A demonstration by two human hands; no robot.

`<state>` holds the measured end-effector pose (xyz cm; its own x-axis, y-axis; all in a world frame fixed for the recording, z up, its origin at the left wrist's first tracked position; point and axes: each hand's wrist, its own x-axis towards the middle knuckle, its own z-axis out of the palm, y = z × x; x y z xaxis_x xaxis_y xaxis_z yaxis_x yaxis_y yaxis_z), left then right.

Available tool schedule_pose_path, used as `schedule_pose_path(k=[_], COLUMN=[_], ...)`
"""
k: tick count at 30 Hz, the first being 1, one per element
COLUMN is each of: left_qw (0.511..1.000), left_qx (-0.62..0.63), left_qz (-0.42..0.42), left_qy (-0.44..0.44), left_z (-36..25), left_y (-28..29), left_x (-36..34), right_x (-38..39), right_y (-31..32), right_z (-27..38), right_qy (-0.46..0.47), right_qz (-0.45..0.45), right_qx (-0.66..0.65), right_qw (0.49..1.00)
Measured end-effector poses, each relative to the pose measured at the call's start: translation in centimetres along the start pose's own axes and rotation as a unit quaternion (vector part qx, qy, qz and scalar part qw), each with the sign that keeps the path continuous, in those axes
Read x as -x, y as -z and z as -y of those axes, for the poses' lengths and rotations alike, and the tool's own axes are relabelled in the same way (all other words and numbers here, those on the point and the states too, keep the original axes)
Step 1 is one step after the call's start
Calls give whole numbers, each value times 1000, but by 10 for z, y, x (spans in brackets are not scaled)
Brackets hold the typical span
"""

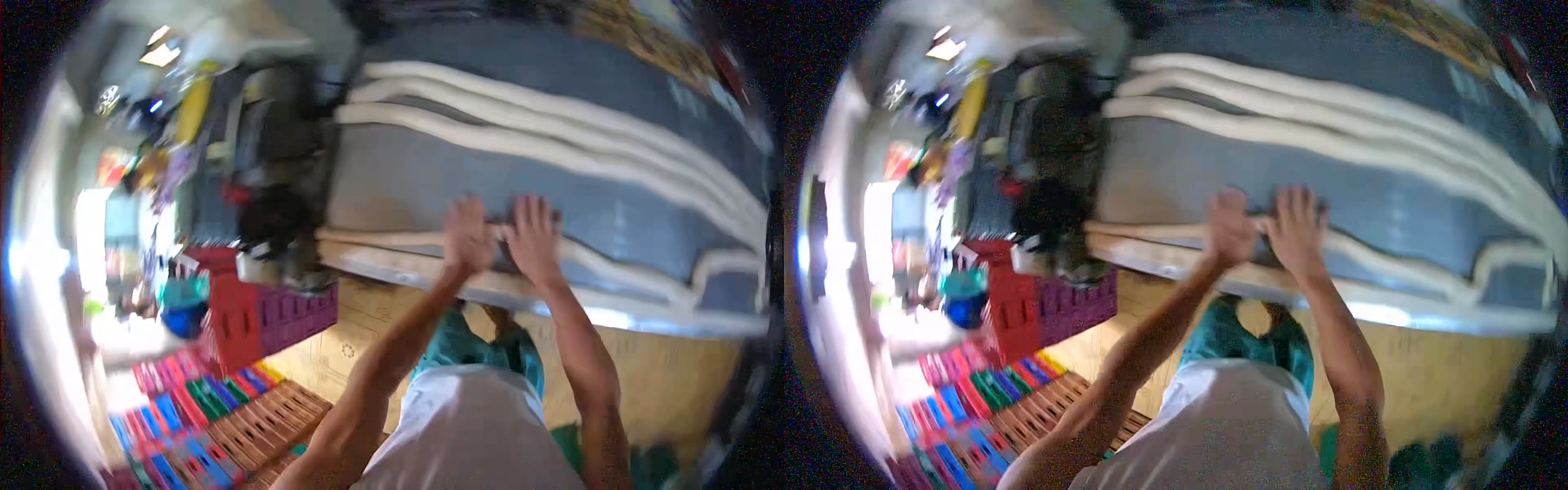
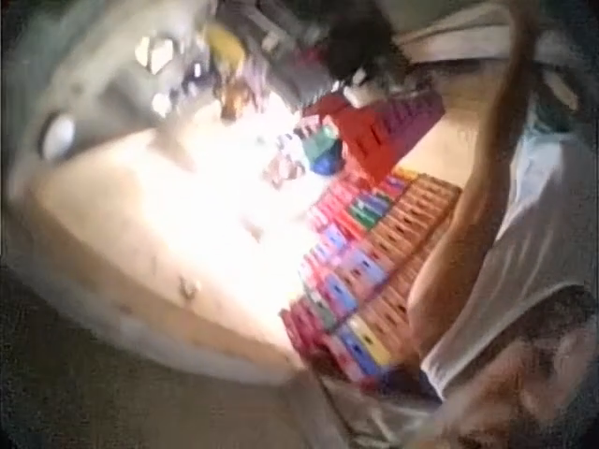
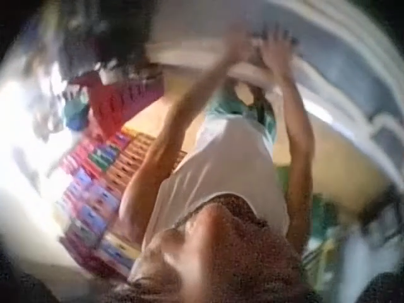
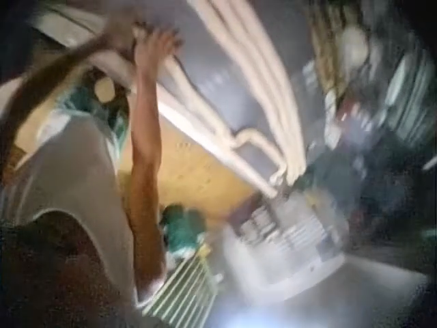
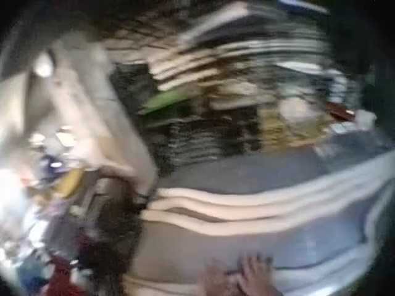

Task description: Braiding long strands of dough on a production table to form a large loaf.

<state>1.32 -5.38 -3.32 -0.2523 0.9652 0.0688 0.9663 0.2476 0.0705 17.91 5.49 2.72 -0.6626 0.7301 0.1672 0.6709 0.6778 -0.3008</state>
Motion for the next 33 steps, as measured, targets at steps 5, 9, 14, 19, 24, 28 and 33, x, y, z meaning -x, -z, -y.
schedule_pose_path(k=[5, 9, 14, 19, 24, 28, 33], left_qw=[975, 985, 979, 980, 982, 946, 959], left_qx=[102, 142, 115, 115, 126, 227, 247], left_qz=[189, 100, 165, 150, 140, 203, 129], left_qy=[-59, -21, -26, -70, 0, -109, 43], left_z=[-5, -10, 17, 33, 36, 92, 114], left_y=[6, 18, 36, 32, 36, 62, 69], left_x=[32, 16, 17, 41, 23, 14, 38], right_x=[45, 23, 44, 71, -3, 25, 102], right_y=[27, 7, -18, -21, -23, 1, 51], right_z=[5, -14, -36, 13, 63, 28, -114], right_qy=[-29, 0, 19, -15, -54, 84, 17], right_qz=[296, 109, 151, 184, 99, 112, 88], right_qx=[-19, 43, 1, 60, -6, -22, 19], right_qw=[954, 993, 988, 981, 994, 990, 996])
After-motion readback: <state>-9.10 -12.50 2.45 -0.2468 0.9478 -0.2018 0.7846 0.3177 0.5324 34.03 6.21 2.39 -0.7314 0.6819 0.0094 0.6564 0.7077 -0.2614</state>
